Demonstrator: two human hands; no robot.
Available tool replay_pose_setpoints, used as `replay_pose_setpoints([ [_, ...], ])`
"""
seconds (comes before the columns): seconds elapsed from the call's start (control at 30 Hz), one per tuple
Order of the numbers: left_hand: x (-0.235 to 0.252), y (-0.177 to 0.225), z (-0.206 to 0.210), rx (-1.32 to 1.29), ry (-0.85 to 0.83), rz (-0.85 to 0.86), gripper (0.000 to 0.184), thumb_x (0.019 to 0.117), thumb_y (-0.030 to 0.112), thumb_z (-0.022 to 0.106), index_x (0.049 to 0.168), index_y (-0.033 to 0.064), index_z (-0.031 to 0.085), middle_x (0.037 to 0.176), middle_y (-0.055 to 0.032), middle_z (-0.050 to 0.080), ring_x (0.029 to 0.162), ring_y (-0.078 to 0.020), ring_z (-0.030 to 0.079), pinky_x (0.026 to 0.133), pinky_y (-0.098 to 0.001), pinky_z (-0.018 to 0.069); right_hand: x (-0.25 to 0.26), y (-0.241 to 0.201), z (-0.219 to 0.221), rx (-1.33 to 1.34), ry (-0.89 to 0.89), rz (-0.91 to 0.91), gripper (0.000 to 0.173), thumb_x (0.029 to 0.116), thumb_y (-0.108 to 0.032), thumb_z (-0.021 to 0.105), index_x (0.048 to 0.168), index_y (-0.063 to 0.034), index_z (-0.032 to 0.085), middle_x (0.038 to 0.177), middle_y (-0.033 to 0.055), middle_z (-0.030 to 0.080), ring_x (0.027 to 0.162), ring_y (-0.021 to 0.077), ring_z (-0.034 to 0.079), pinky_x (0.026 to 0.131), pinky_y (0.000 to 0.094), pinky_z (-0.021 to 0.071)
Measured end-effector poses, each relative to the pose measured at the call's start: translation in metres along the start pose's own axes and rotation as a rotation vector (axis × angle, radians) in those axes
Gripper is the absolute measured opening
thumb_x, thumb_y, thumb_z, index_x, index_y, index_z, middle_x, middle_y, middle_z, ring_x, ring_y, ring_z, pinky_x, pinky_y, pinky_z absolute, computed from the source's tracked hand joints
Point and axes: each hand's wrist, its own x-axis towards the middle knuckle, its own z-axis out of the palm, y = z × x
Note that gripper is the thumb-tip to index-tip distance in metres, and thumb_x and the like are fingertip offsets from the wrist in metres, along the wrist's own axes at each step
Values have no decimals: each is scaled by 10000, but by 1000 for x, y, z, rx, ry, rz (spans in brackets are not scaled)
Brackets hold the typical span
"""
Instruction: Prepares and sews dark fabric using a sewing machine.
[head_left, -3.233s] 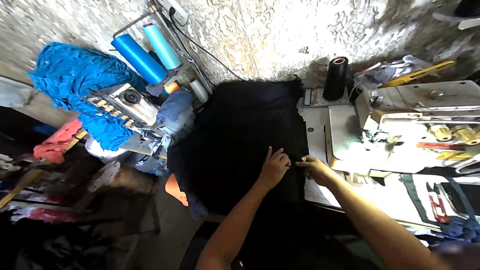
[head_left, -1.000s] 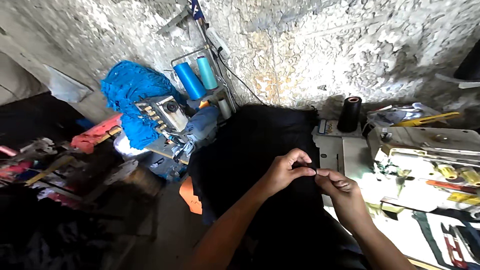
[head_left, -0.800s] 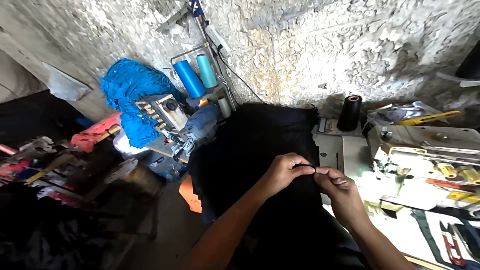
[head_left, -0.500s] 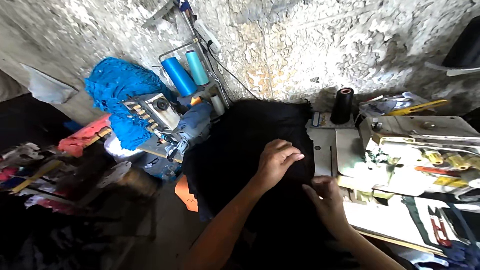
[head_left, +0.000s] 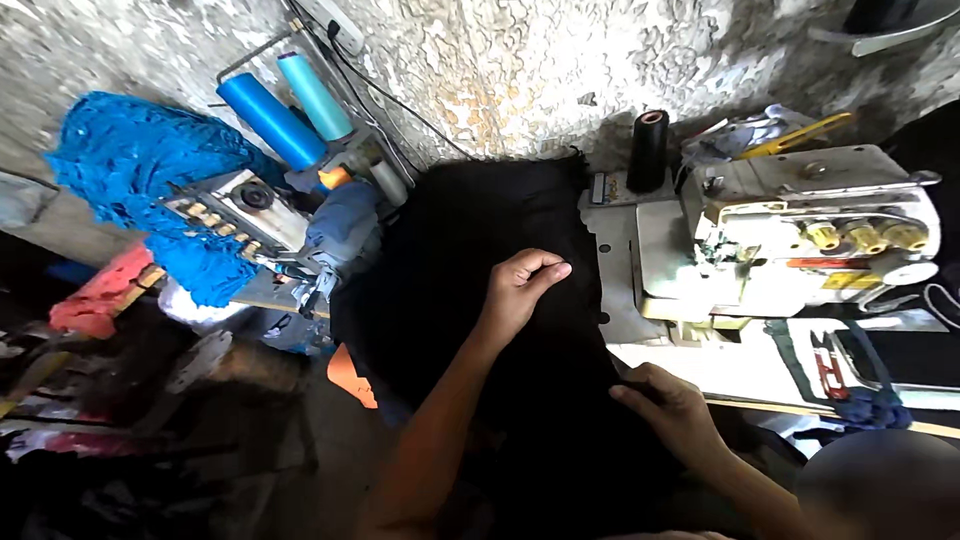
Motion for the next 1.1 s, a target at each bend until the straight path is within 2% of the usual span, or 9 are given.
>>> replay_pose_setpoints([
  [0.13,-17,20,3,150,23,121,88,952,35,673,944,-37,721,836,-27,622,791,-7,581,724,-120,479,-11,-6,0,-15,65,27,170,943,-196,702,944,-29,731,1116,71,702,1086,5,634,916,125,510],
  [0.27,-33,42,10,296,48,228,101,949,64,691,942,-28,733,832,-41,616,757,-12,576,696,-108,484,-5,-1,1,64,45,252,163,947,-172,672,936,-14,712,1327,142,643,1207,57,611,957,176,512],
  [0.4,-43,51,13,434,89,335,134,961,100,689,946,-22,743,809,-71,615,743,-45,584,695,-119,483,5,3,0,259,1,372,58,923,-90,673,936,-47,636,1147,54,705,1074,33,667,892,188,559],
  [0.57,-55,62,5,506,154,367,157,976,129,681,941,-13,738,800,-72,599,751,-43,580,706,-108,472,10,0,-3,312,-99,422,162,920,-116,704,1021,-71,584,929,-40,680,866,-1,662,797,173,556],
  [0.67,-63,68,0,520,172,362,142,985,136,670,968,11,736,825,-57,597,775,-27,579,725,-103,473,9,-8,-7,239,-202,458,268,952,-203,685,1153,-38,622,936,-46,683,839,-26,649,777,155,540],
  [0.77,-74,77,-9,545,193,340,155,1016,185,638,1005,52,717,875,-24,611,819,-3,588,760,-106,482,7,-26,-14,141,-297,460,208,971,-245,670,1090,-80,713,949,-68,711,855,-65,642,786,130,529],
  [0.9,-95,88,-23,572,283,308,163,1030,225,618,1024,93,713,936,47,650,899,40,608,821,-113,498,-1,-42,-14,35,-303,244,229,976,-284,662,963,-63,722,903,-32,691,812,-93,595,743,80,479],
  [1.0,-112,91,-31,517,385,254,143,1023,274,628,1034,179,735,1001,174,668,958,102,610,844,-89,504,-5,-49,-10,7,-291,81,257,988,-280,650,974,-34,719,912,22,708,830,-67,616,757,78,485],
  [1.1,-128,94,-31,462,429,224,128,1016,280,636,1047,224,747,1007,211,655,956,108,606,827,-75,501,-7,-51,-7,-8,-342,91,260,971,-301,661,997,-52,733,933,19,716,848,-57,630,770,87,498],
])
